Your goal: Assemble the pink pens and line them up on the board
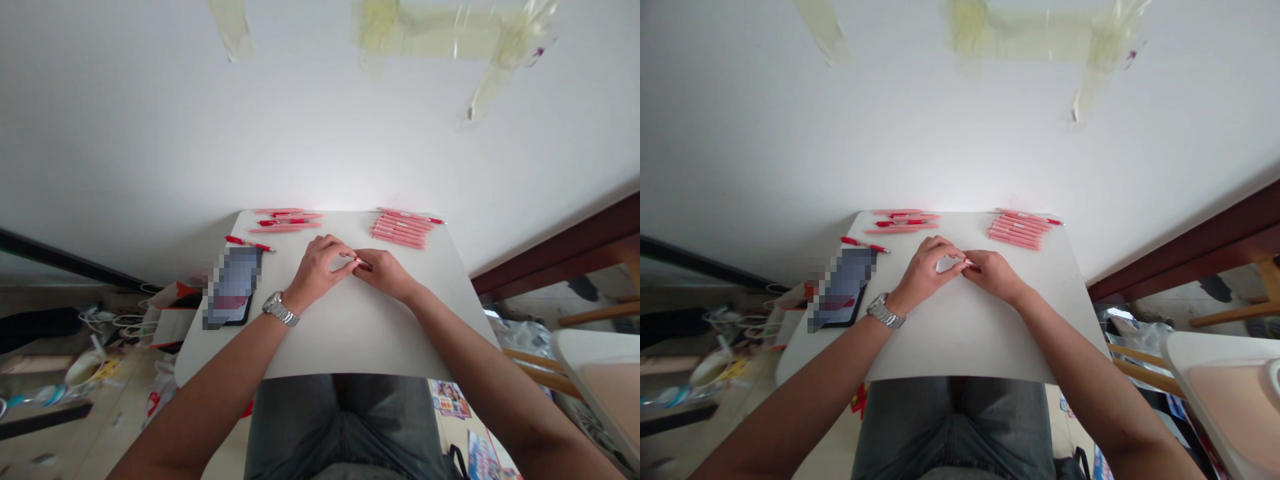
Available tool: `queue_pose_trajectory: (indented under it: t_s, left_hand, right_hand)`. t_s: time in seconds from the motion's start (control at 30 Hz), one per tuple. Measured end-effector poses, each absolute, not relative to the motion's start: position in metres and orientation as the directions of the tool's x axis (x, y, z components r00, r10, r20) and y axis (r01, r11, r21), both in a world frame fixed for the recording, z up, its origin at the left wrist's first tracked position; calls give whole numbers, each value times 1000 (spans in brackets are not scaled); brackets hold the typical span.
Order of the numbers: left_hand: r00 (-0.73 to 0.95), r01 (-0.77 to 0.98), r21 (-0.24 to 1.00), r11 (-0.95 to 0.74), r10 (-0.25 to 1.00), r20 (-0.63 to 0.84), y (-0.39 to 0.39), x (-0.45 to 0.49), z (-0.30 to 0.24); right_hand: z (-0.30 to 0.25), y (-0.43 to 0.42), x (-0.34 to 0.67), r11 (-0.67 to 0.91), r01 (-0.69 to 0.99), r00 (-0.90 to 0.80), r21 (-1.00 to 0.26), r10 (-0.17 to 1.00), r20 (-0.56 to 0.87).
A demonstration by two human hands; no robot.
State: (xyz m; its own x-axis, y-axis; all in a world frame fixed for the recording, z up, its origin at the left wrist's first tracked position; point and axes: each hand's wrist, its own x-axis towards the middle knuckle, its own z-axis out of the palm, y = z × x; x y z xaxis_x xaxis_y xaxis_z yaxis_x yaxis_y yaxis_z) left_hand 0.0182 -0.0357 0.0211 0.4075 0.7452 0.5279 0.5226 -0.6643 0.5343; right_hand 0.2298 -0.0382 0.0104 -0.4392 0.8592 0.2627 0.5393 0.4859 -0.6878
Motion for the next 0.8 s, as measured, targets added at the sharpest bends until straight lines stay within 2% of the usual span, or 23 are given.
queue_pose_trajectory:
  t_s: [0.3,0.8]
  left_hand:
    - [398,480,575,-662,749,530,-36,19,22]
    - [110,413,691,-593,786,609,-22,13,14]
  right_hand:
    - [13,-38,230,506,538,-450,-674,849,278]
    - [10,-31,238,464,527,-298,-712,885,357]
